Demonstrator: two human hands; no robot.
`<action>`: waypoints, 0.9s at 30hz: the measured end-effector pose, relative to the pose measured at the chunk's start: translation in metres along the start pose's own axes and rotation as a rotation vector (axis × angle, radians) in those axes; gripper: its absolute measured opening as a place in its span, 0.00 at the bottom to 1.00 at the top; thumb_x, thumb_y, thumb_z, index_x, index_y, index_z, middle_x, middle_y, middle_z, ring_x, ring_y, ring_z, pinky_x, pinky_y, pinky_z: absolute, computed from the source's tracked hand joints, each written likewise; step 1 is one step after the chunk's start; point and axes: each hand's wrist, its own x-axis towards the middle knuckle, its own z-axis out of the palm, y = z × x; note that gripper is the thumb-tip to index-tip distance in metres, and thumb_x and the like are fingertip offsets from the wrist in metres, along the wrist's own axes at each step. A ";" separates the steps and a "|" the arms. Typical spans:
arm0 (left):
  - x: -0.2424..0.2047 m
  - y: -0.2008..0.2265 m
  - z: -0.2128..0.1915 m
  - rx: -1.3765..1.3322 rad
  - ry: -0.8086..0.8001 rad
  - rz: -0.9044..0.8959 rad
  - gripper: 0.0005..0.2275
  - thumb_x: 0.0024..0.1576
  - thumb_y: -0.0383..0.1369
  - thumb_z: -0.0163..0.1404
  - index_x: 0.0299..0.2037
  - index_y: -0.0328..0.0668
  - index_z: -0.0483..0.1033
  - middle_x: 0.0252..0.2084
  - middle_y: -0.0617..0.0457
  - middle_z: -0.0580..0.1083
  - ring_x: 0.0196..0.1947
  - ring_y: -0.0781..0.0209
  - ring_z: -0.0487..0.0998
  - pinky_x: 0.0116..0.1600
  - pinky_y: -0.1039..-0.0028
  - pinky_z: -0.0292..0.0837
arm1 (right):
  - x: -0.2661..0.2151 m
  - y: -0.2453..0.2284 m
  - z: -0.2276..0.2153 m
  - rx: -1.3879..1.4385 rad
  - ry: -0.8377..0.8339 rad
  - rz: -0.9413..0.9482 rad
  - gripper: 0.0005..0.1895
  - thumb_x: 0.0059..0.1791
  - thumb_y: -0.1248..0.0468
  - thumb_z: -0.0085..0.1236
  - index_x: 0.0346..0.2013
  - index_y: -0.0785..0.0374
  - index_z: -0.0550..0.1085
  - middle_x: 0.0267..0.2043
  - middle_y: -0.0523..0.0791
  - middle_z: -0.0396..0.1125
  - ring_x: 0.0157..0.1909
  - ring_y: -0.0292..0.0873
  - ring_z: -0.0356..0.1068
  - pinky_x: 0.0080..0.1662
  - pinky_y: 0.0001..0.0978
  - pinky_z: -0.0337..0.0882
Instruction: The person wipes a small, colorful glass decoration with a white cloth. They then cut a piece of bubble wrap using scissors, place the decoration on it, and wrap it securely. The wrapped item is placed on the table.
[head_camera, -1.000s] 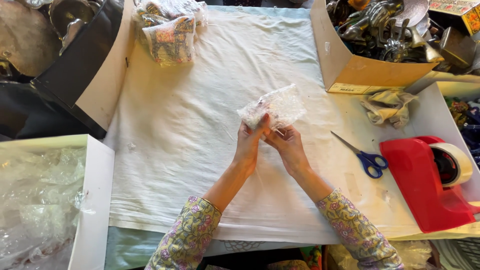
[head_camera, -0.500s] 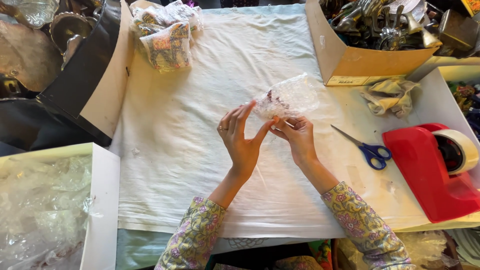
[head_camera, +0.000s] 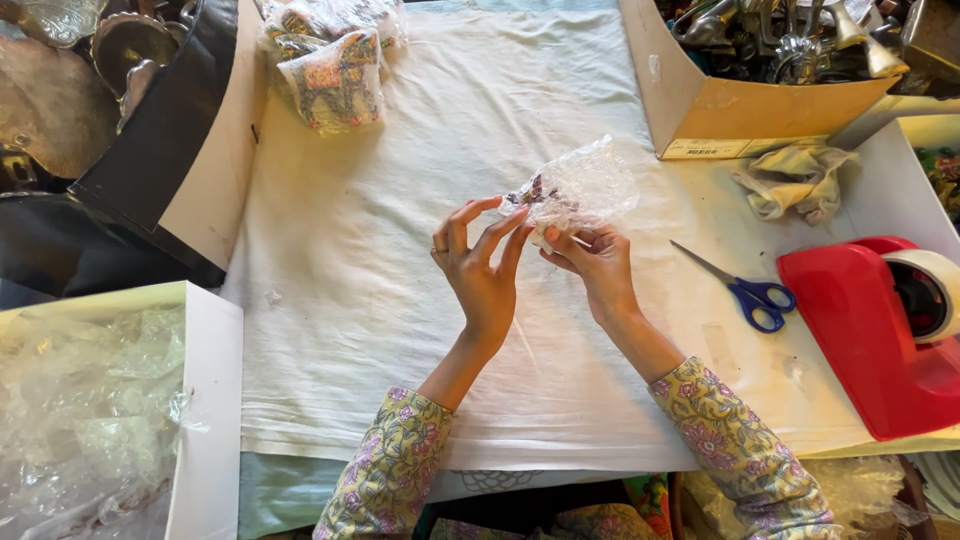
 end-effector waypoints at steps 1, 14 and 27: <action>0.001 0.000 -0.001 0.001 -0.001 -0.001 0.11 0.57 0.34 0.63 0.49 0.60 0.83 0.57 0.65 0.73 0.63 0.62 0.67 0.66 0.65 0.57 | 0.001 0.000 -0.001 0.000 0.001 0.001 0.15 0.47 0.64 0.67 0.44 0.69 0.77 0.45 0.48 0.76 0.46 0.40 0.78 0.51 0.36 0.81; 0.032 -0.021 -0.011 -0.096 -0.324 0.015 0.06 0.53 0.37 0.66 0.36 0.50 0.86 0.51 0.53 0.69 0.58 0.53 0.64 0.62 0.61 0.57 | 0.020 0.017 -0.031 -0.059 -0.093 0.020 0.08 0.49 0.69 0.63 0.41 0.69 0.77 0.43 0.48 0.76 0.45 0.40 0.78 0.50 0.40 0.83; 0.033 -0.065 -0.004 -0.764 -0.791 -0.734 0.24 0.55 0.36 0.61 0.62 0.38 0.74 0.48 0.49 0.80 0.46 0.64 0.81 0.49 0.74 0.80 | 0.017 0.005 -0.027 -0.051 -0.327 0.149 0.17 0.50 0.58 0.64 0.48 0.66 0.75 0.47 0.44 0.74 0.46 0.41 0.77 0.48 0.38 0.82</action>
